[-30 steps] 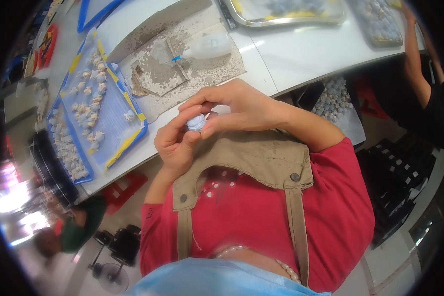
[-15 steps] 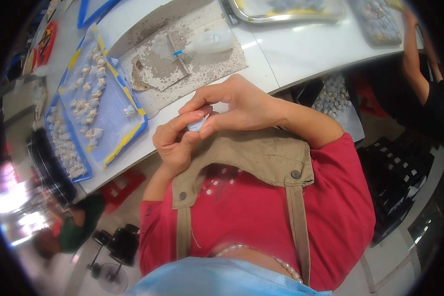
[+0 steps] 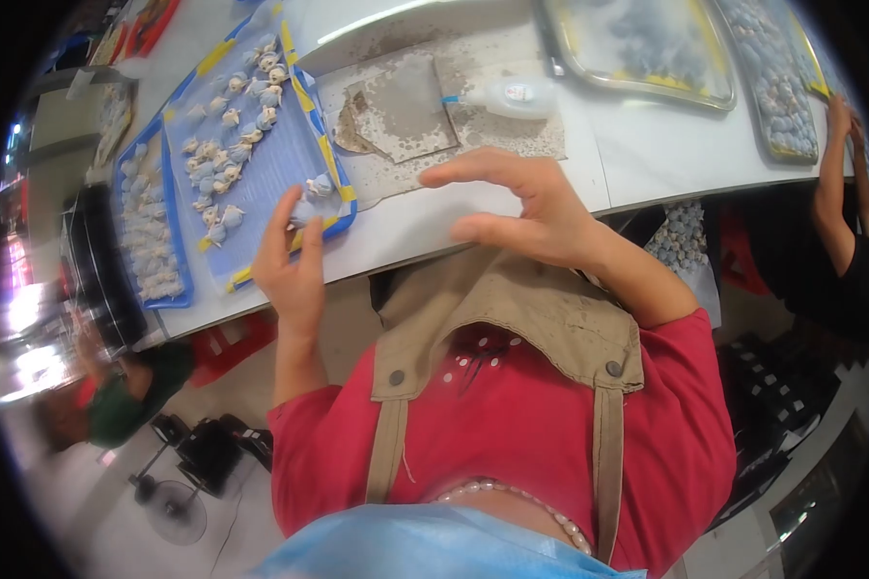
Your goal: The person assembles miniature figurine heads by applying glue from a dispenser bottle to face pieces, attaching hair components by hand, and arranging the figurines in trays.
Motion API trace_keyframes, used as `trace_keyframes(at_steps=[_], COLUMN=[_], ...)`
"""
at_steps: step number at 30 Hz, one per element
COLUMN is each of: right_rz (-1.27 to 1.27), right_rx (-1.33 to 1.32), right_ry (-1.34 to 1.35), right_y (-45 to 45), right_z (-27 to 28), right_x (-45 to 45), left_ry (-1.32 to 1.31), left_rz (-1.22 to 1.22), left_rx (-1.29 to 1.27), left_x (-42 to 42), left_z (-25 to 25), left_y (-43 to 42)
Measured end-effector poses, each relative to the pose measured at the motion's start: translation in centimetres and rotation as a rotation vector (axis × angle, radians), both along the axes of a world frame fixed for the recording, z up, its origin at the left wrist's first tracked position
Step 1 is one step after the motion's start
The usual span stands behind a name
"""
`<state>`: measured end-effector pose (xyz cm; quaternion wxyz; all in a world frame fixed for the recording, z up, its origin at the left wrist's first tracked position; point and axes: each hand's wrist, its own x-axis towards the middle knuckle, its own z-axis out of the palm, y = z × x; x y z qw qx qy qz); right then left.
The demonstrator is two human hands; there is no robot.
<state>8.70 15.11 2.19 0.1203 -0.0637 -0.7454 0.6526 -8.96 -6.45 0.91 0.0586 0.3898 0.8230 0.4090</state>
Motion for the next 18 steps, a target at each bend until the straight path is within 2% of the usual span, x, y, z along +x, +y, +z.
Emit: trace_keyframes(at_steps=[2,5,8,11,14,17,18], right_rz=[-0.051,-0.094,-0.187,-0.391,-0.572,-0.646,-0.664], right_rx=[0.06,0.048,0.122,0.322,0.748,0.906,0.971], right_ry=[0.024,0.034,0.029,-0.004,0.052,-0.017,-0.052], right_y=[0.0,0.4,1.4,2.9,5.1,6.5,6.8], right_z=[-0.1,-0.1,0.2,-0.1,-1.1,-2.0,-2.5], right_x=[0.1,0.4,1.2,1.2,0.5,0.0,0.1], left_ry=[0.051,-0.209,-0.092,0.244,0.983,0.663,0.617], left_rz=[0.073,0.072,0.058,0.165,0.122,0.058,0.048], left_rx=[-0.005,-0.013,-0.24,-0.352,-0.468,-0.451,-0.35], left_x=[-1.4,-1.5,-3.7,-7.7,-10.8,-11.7,-11.3], left_z=[-1.3,-0.6,0.6,1.0,-0.4,-1.7,-1.3], left_y=[-0.5,-0.4,0.0,2.7,5.9,6.6,6.9])
